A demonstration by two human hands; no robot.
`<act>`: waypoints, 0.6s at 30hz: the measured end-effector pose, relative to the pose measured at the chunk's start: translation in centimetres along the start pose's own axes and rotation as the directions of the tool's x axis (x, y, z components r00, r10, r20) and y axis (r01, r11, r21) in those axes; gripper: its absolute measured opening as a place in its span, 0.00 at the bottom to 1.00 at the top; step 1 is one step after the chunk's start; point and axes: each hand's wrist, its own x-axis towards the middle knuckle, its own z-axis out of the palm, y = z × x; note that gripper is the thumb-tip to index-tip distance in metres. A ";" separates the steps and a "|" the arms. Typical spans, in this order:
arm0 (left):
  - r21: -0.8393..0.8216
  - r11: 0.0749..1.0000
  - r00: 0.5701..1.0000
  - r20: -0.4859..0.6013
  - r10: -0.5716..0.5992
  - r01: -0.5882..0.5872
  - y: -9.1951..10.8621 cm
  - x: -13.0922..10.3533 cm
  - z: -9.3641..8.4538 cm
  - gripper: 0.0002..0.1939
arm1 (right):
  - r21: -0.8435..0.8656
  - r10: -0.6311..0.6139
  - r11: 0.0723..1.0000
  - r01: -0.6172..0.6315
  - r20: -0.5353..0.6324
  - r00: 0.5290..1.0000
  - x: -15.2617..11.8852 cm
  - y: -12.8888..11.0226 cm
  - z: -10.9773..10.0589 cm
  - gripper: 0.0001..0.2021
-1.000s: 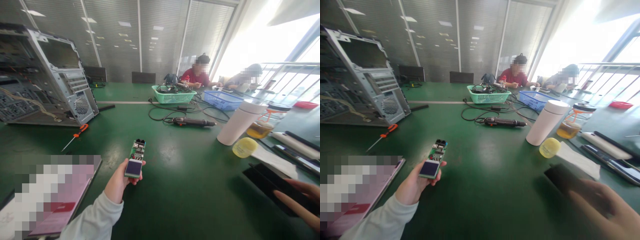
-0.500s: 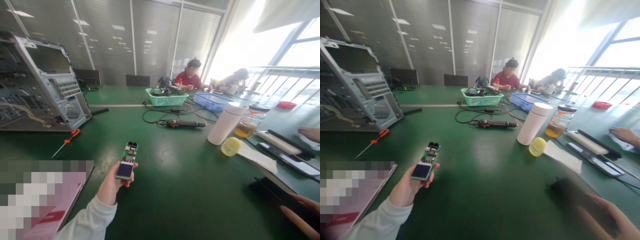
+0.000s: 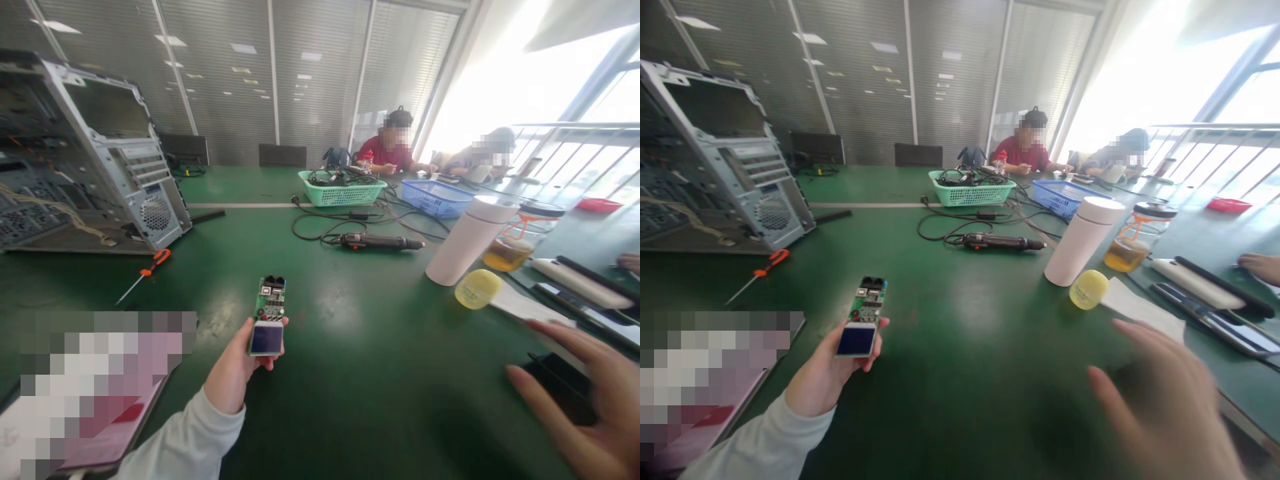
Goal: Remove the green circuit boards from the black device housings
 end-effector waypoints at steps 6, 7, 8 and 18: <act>0.314 0.920 0.969 -0.004 0.248 -0.235 0.1 -2.1 1.7 0.19 | 0.531 -0.328 0.813 0.238 0.081 0.941 6.0 -14.1 4.0 0.20; 0.426 0.856 0.951 0.042 0.305 -0.293 0.4 -2.4 1.6 0.18 | 0.540 -0.387 0.789 0.293 0.067 0.920 6.5 -15.2 4.7 0.20; 0.544 0.755 0.921 0.096 0.378 -0.366 0.7 -2.6 1.5 0.17 | 0.537 -0.444 0.768 0.350 0.053 0.894 6.9 -16.1 5.3 0.20; 0.769 -0.116 0.507 0.518 0.689 -0.629 1.3 -3.0 0.9 0.15 | 0.577 -0.618 0.656 0.486 0.040 0.785 6.4 -15.9 8.2 0.23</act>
